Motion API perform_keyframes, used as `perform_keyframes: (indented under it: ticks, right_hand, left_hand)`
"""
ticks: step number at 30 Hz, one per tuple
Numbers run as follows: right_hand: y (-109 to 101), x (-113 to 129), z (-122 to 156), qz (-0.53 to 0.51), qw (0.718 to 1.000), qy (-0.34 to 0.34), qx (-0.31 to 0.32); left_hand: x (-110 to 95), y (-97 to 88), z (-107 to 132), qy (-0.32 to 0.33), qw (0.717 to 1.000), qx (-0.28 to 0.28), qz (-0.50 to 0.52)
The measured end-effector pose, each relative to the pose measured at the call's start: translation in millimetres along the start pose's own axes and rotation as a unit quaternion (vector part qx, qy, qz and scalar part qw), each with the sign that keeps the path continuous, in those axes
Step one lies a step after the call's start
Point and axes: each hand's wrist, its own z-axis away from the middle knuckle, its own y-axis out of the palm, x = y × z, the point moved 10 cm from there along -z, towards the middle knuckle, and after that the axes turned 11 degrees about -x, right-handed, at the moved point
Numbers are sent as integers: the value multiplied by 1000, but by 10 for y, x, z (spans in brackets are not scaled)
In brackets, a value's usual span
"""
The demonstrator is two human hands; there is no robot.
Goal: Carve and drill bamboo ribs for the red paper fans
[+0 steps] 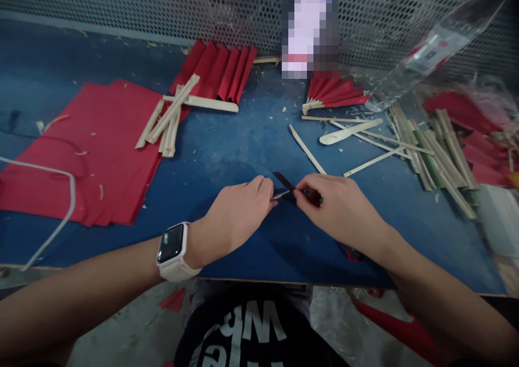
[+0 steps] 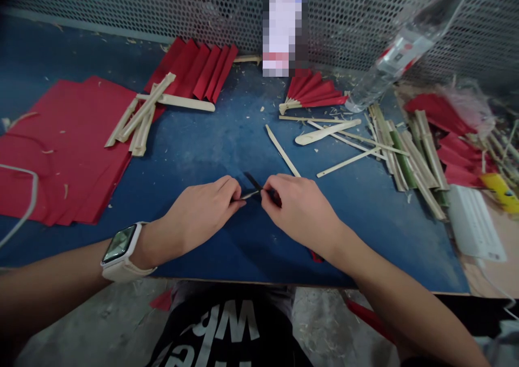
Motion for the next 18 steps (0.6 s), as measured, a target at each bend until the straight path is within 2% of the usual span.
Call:
perform_keyframes:
  ticks: [6, 8, 12, 15, 18]
  right_hand:
    - [-153, -50, -47, -42, 998, 29, -43]
    - [-161, -61, -47, -51, 997, 35, -40]
    - [-130, -83, -23, -78, 995, 52, -16]
    - [-189, -64, -20, -97, 993, 55, -31]
    - [-309, 5, -34, -116, 991, 34, -63]
  left_hand:
    - [-5, -83, 4, 33, 998, -45, 6]
    - [15, -77, -9, 32, 999, -40, 18]
    - [56, -84, -51, 4, 993, -26, 117]
    - [135, -177, -84, -59, 961, -58, 264]
    - [182, -147, -81, -131, 899, -40, 417]
